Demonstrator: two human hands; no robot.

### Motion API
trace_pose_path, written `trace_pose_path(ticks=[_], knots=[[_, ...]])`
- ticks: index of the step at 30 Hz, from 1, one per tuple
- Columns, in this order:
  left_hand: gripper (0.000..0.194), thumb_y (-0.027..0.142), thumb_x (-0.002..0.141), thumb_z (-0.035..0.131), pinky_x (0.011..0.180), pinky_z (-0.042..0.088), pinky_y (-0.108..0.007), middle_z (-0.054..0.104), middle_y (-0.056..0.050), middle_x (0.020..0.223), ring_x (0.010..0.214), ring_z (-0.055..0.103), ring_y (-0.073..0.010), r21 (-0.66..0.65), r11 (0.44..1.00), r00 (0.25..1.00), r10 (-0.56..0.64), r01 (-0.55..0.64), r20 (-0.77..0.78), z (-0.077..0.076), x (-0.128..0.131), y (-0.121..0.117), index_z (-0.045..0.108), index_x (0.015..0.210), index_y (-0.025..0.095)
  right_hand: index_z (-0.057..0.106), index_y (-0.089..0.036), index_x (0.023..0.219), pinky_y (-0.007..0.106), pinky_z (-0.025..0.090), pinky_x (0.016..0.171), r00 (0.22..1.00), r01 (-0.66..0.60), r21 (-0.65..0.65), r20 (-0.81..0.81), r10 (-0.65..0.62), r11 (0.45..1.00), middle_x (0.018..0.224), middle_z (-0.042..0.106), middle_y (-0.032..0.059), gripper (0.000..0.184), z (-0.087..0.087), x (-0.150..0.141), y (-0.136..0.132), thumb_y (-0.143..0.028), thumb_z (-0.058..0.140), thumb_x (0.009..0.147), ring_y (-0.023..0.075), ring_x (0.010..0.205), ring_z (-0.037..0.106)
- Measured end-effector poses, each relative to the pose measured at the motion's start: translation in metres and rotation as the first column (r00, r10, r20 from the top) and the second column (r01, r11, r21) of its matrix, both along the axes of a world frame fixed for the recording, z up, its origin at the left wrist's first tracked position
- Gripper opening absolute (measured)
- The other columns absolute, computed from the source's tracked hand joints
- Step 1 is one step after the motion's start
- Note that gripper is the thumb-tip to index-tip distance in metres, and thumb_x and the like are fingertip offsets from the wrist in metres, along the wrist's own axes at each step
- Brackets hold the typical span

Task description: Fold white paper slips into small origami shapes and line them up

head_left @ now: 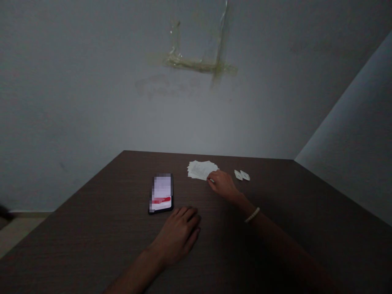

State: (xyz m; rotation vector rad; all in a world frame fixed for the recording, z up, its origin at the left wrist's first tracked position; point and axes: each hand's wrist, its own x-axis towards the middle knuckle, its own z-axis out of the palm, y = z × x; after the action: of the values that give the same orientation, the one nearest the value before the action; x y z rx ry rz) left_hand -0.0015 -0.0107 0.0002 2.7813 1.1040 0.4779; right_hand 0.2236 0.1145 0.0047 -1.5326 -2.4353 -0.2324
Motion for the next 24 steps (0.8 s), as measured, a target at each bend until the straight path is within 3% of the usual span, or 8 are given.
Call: trace_pose_path(ticks=[5,8,11,14,19,24], knots=[[0.026,0.023,0.093,0.045,0.093,0.044,-0.046,0.058,-0.011,0.121,0.109,0.053,-0.0281,-0.007,1.0,1.0,0.001,-0.001,-0.016,0.001,0.0,0.003,0.06,0.113,0.017,0.065,-0.017,0.114,0.035,0.041,0.094,0.999,0.033,0.039,0.016,-0.034,0.999,0.122,0.062,0.0107,0.03,-0.003,0.002,-0.003,-0.029,0.047,0.094,0.0248,0.111,0.052],[0.027,0.022,0.092,0.045,0.094,0.043,-0.046,0.057,-0.011,0.121,0.11,0.052,-0.028,-0.012,1.0,1.0,-0.006,0.006,-0.019,0.002,-0.001,0.003,0.06,0.114,0.017,0.067,-0.017,0.111,0.035,0.043,0.089,0.997,0.063,0.026,0.039,-0.064,0.998,0.112,0.067,0.0119,0.028,-0.006,0.004,0.008,-0.029,0.051,0.091,0.0259,0.105,0.055],[0.027,0.021,0.093,0.044,0.093,0.044,-0.045,0.058,-0.01,0.121,0.11,0.052,-0.0273,-0.014,1.0,1.0,-0.009,0.009,-0.023,0.002,-0.002,0.002,0.06,0.114,0.018,0.071,-0.018,0.095,0.032,0.044,0.082,0.996,0.06,0.013,0.069,-0.06,0.998,0.097,0.07,0.0103,0.021,-0.008,0.004,0.017,-0.022,0.051,0.091,0.024,0.094,0.059],[0.025,0.022,0.093,0.044,0.092,0.044,-0.045,0.059,-0.009,0.12,0.108,0.053,-0.0267,0.003,1.0,1.0,-0.006,0.006,-0.016,0.001,-0.002,0.002,0.06,0.112,0.018,0.07,-0.017,0.09,0.032,0.044,0.08,0.995,0.03,0.022,0.091,-0.032,0.999,0.095,0.07,0.0105,0.022,-0.008,0.006,0.014,-0.017,0.048,0.092,0.0238,0.093,0.058],[0.023,0.019,0.092,0.044,0.088,0.046,-0.043,0.06,-0.01,0.115,0.102,0.055,-0.0257,0.083,0.993,0.997,0.078,-0.079,0.021,-0.007,-0.006,0.01,0.061,0.107,0.017,0.068,-0.016,0.1,0.034,0.042,0.083,0.988,-0.091,0.03,0.129,0.086,0.995,0.106,0.066,0.0121,0.023,-0.009,0.01,-0.016,-0.017,0.045,0.093,0.0244,0.099,0.054],[0.022,0.02,0.092,0.045,0.084,0.047,-0.043,0.062,-0.011,0.111,0.096,0.057,-0.0253,0.188,0.961,0.978,0.186,-0.201,0.095,-0.01,-0.013,0.02,0.059,0.109,0.016,0.068,-0.019,0.096,0.032,0.042,0.08,0.965,-0.22,-0.003,0.147,0.218,0.976,0.108,0.066,0.0082,0.018,-0.014,0.016,-0.059,-0.02,0.051,0.091,0.0215,0.095,0.055]])
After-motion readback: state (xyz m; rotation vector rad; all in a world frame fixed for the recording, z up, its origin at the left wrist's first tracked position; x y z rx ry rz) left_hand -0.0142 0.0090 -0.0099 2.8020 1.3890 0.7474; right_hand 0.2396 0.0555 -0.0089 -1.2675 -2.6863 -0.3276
